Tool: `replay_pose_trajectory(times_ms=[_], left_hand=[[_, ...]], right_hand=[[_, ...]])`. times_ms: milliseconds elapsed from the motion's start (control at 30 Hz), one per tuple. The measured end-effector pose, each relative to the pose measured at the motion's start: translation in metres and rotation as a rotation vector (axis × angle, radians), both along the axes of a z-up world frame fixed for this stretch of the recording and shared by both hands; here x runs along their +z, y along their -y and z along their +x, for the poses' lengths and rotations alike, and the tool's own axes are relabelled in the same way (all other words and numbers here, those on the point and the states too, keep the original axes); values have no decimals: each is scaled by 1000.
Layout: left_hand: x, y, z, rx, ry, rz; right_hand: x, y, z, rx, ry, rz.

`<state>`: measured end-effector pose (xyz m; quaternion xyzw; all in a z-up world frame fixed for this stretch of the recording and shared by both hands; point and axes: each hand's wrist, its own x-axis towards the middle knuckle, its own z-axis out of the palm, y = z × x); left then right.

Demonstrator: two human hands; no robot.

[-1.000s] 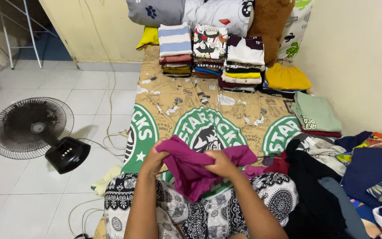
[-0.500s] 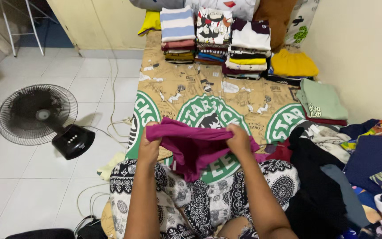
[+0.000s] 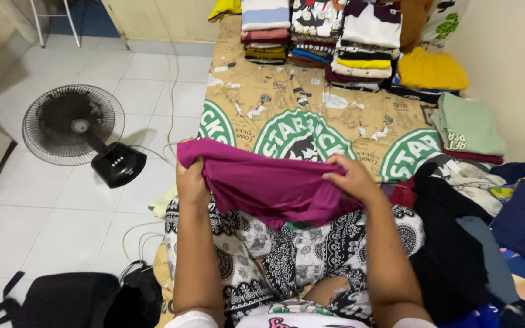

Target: The person sits on a bed and folds several t-shirts one by one. They smooth each shirt, fold the sleeves and sides, then fold the body into a compact rectangle before stacking them.

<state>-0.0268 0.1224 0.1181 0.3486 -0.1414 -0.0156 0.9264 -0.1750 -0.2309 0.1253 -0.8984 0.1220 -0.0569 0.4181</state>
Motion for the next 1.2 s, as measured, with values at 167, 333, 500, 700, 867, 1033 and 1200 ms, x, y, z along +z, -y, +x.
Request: replay_pose_trajectory(times_ms=[167,333,500,700,867,1033,1200], left_hand=[[22,5,-9,3,88,88],[63,-21,-15,-9,192,89],[100,-46,-1,51,359,197],[96,-9,114,-1,238,390],[24,98,263,259,121,772],[-84,179,337,295,215,1055],[-197,200,226,-439,369,1697]], right_hand=[[-7,54,3,-92,279,-245],[7,120,-34,-313,526,-564],[51,159,-68,-422,702,-51],[80,194,15,-366,736,634],[46,232,154,-476,509,904],[-70,248,249,-572,476,630],[-220,210,211,-105,-20,-345]])
